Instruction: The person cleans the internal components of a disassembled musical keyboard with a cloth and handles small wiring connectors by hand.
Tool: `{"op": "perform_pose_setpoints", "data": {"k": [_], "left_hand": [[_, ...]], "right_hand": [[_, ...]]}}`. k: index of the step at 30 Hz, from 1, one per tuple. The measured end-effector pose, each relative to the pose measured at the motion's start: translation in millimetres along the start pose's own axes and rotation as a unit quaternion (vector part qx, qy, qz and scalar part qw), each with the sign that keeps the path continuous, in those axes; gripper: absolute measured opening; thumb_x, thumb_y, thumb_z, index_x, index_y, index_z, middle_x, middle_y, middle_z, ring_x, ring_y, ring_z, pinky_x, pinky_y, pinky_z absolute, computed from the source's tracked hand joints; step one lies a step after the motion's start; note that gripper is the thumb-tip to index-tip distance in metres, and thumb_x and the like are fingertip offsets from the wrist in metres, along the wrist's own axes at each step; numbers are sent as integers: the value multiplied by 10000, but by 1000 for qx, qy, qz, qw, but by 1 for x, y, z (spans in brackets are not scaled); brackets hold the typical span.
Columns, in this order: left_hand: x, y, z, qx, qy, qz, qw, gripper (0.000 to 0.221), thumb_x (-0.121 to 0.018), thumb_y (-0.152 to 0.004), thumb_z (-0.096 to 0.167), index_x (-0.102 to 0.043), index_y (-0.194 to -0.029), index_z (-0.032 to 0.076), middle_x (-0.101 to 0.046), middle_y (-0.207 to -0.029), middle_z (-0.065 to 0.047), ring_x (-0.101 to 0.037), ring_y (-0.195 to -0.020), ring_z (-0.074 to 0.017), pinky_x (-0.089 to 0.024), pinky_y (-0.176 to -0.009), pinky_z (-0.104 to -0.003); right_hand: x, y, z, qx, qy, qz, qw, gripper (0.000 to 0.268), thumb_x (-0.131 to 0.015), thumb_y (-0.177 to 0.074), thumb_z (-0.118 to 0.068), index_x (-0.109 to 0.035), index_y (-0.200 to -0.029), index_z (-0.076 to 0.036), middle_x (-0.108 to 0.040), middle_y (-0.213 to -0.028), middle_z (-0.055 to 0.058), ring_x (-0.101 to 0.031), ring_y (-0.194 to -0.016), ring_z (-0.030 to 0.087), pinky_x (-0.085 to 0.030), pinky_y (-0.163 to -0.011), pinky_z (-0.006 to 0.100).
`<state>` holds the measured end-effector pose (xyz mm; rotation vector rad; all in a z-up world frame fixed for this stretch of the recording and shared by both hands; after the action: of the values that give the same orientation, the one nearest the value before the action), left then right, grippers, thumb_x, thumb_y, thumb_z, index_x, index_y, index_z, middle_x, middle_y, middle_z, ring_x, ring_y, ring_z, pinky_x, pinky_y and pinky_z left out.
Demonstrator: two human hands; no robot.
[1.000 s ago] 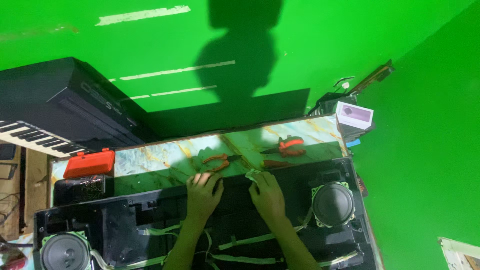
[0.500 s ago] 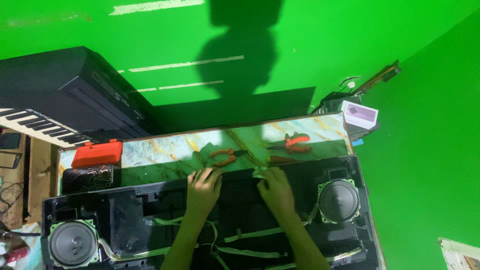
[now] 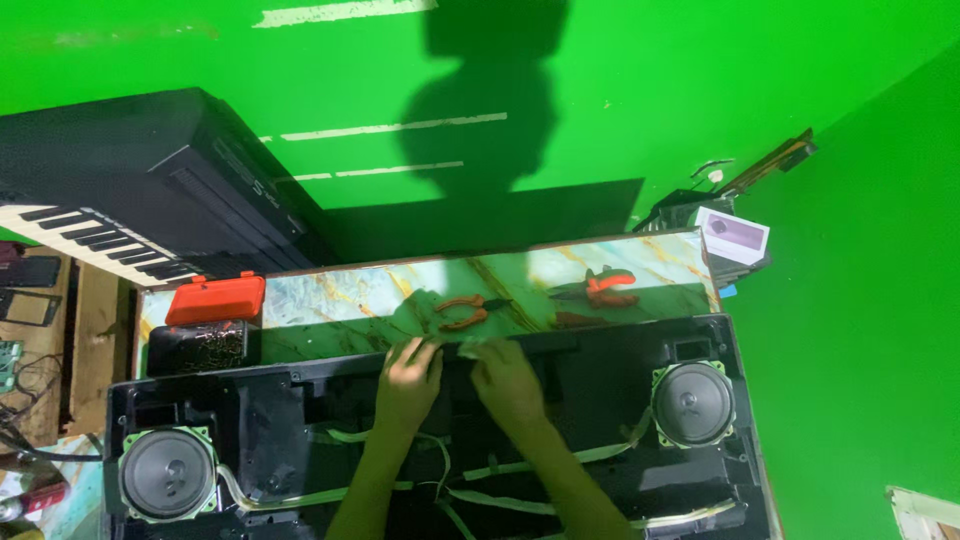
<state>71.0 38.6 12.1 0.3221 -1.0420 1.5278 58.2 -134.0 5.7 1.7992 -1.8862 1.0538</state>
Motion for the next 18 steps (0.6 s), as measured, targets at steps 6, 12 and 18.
{"op": "perform_pose_setpoints", "data": {"k": [6, 12, 18], "left_hand": [[5, 2, -8, -21, 16, -6, 1000, 274, -731, -814, 35, -731, -1088, 35, -717, -1117, -152, -672, -1007, -390, -553, -880, -442], [16, 0, -5, -19, 38, 2, 999, 233, -747, -833, 77, -724, -1063, 53, -700, -1073, -120, -659, -1016, -355, -529, -917, -439], [35, 4, -10, -42, -22, 31, 998, 222, -768, -801, 121, -731, -1015, 76, -662, -1072, -95, -625, -1054, -329, -450, -975, -480]], "right_hand": [[-27, -4, -19, 30, -31, -42, 998, 357, -738, -780, -70, -687, -1133, -56, -649, -1158, 170, -603, -1109, 388, -519, -908, 450], [-4, -5, -5, -20, -3, -27, 999, 240, -768, -779, -101, -717, -1013, -79, -658, -1103, 127, -618, -1068, 366, -527, -874, 441], [22, -7, 0, 2, 90, 0, 996, 218, -771, -757, -102, -731, -969, -69, -685, -1049, 90, -598, -1010, 371, -507, -867, 462]]}}
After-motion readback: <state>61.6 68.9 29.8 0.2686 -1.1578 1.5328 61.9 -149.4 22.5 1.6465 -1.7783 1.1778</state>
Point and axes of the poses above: each hand's wrist, its own y-axis away from the middle knuckle, its own x-axis out of the back of the hand, z = x × y, the point moved 4 cm from there along -y, towards the middle knuckle
